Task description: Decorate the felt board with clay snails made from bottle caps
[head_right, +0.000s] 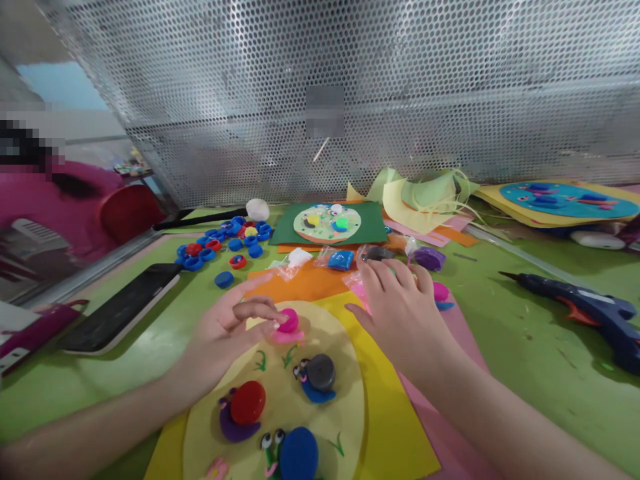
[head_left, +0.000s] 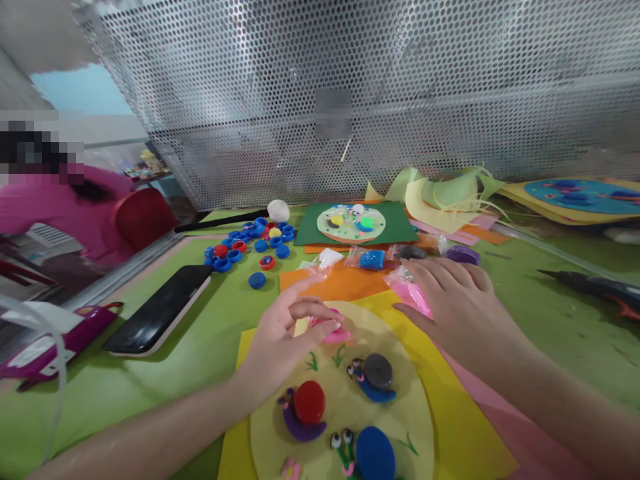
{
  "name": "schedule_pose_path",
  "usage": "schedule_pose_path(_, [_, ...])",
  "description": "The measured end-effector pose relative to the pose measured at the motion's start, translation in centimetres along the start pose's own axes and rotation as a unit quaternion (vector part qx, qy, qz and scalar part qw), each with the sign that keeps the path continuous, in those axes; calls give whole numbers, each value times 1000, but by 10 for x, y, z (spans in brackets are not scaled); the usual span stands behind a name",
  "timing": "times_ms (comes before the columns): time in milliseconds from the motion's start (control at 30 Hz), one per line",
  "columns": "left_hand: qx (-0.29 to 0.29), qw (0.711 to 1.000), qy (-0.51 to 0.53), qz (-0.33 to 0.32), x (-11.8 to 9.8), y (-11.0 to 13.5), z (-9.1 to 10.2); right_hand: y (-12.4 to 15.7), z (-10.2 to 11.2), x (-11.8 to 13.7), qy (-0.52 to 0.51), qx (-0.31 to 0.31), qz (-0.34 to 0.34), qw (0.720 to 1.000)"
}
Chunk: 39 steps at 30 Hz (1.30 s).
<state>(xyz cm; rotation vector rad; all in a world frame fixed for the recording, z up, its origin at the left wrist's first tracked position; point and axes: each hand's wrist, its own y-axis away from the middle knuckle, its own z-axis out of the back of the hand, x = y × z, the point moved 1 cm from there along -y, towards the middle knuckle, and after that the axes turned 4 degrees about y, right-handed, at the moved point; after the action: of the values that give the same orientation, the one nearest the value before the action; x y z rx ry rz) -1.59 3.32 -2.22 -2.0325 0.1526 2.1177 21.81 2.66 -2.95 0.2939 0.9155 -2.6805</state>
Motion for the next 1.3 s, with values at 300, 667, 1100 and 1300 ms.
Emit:
schedule_pose_path(300, [14, 998, -40, -43, 5, 2, 3, -1, 8, 6, -23, -13, 27, 999])
schedule_pose_path(667, [14, 992, -95, -77, 8, 5, 4, 2, -5, 4, 26, 168, -85, 982])
schedule_pose_path(1100, [2, 983, -146, -115, 2, 4, 2, 2, 20, 25, -87, -76, 167, 979])
schedule_pose_path(1300, [20, 978, -188, -89, 2, 4, 2, 5, 26, 28, -134, -95, 175, 971])
